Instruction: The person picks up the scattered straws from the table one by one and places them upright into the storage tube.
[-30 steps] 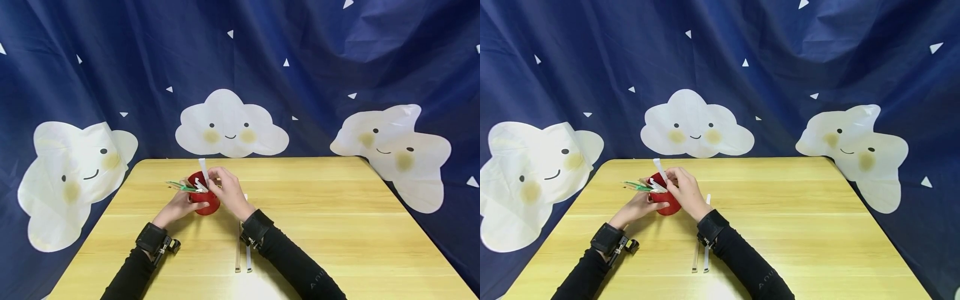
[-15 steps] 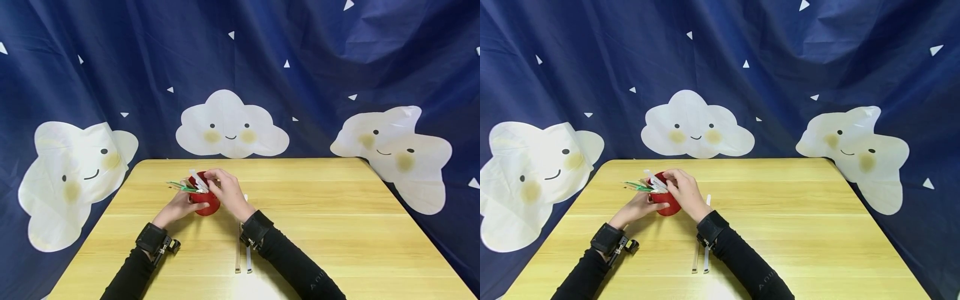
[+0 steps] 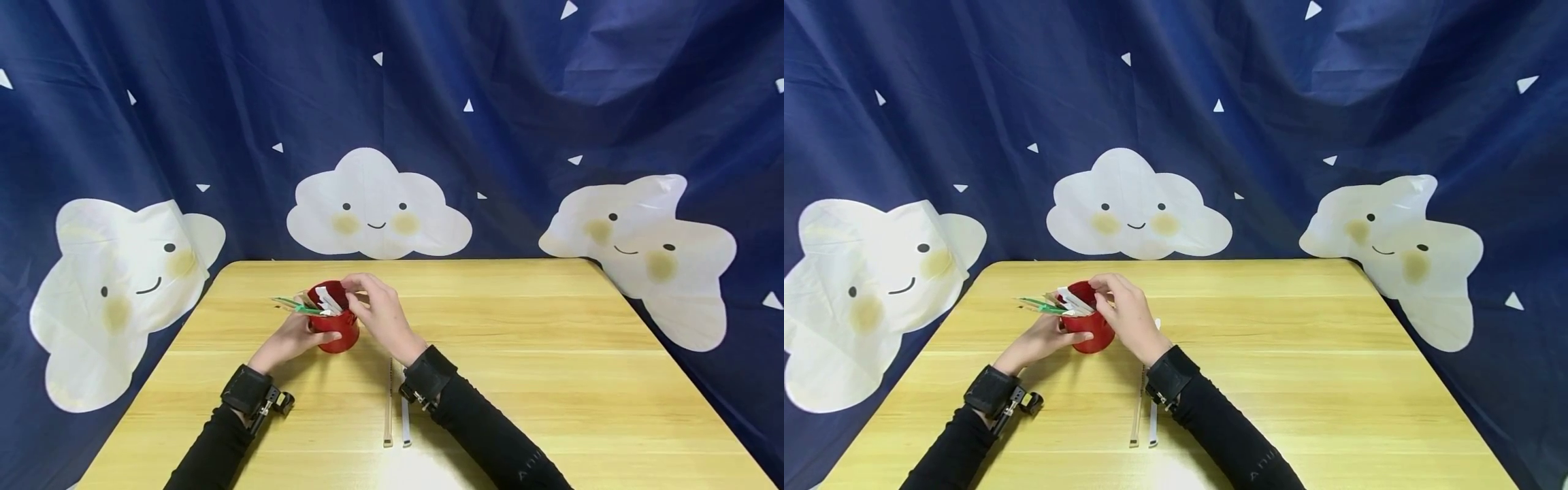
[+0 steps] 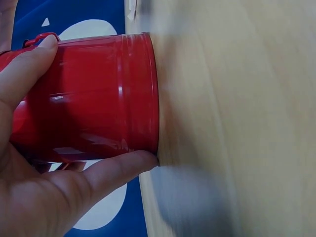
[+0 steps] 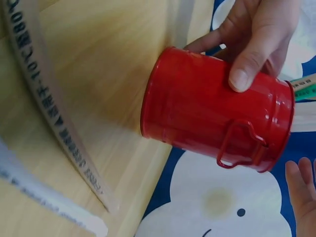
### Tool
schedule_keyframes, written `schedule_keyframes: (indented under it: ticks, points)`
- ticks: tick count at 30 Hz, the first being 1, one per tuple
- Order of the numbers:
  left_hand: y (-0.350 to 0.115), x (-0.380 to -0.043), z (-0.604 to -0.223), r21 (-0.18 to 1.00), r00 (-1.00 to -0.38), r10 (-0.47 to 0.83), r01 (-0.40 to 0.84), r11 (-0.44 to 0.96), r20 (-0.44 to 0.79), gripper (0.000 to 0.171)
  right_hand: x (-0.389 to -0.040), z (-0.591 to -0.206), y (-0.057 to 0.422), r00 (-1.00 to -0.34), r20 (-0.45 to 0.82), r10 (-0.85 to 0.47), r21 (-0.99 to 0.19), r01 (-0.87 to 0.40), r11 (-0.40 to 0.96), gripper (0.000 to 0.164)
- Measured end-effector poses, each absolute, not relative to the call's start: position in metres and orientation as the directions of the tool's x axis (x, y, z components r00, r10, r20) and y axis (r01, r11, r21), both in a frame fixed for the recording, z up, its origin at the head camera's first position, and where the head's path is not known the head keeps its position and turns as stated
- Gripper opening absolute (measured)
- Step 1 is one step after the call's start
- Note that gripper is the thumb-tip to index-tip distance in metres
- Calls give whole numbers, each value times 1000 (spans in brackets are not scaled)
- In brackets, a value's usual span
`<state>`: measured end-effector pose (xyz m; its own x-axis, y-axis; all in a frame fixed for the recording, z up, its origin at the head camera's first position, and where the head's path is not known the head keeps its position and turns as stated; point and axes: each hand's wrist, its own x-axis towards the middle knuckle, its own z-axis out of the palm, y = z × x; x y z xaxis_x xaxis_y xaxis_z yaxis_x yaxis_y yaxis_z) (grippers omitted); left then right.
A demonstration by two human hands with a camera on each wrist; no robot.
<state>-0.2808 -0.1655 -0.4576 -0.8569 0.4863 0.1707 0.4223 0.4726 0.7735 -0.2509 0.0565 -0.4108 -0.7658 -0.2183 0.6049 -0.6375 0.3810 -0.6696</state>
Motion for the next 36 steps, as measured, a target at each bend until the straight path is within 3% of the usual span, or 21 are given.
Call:
schedule_keyframes:
  ticks: [8, 14, 21, 30, 36]
  points:
    - [-164, -281, -459, 767, -871, 469, 401, 501, 149, 77, -236, -422, 83, -776, 583, -240, -632, -619, 466, 21]
    - [-162, -281, -458, 747, -880, 453, 397, 534, 144, 78, -220, -432, 121, -839, 468, -277, -599, -532, 598, 29]
    - [-164, -280, -458, 756, -866, 470, 423, 500, 174, 77, -207, -440, 160, -923, 313, -224, -570, -371, 733, 29]
    - [-163, -282, -459, 771, -865, 476, 411, 486, 161, 79, -184, -452, 156, -966, 128, -225, -512, -259, 819, 27]
    - [-163, -282, -459, 779, -869, 471, 399, 484, 152, 78, -178, -452, 146, -974, 84, -210, -461, -225, 858, 30]
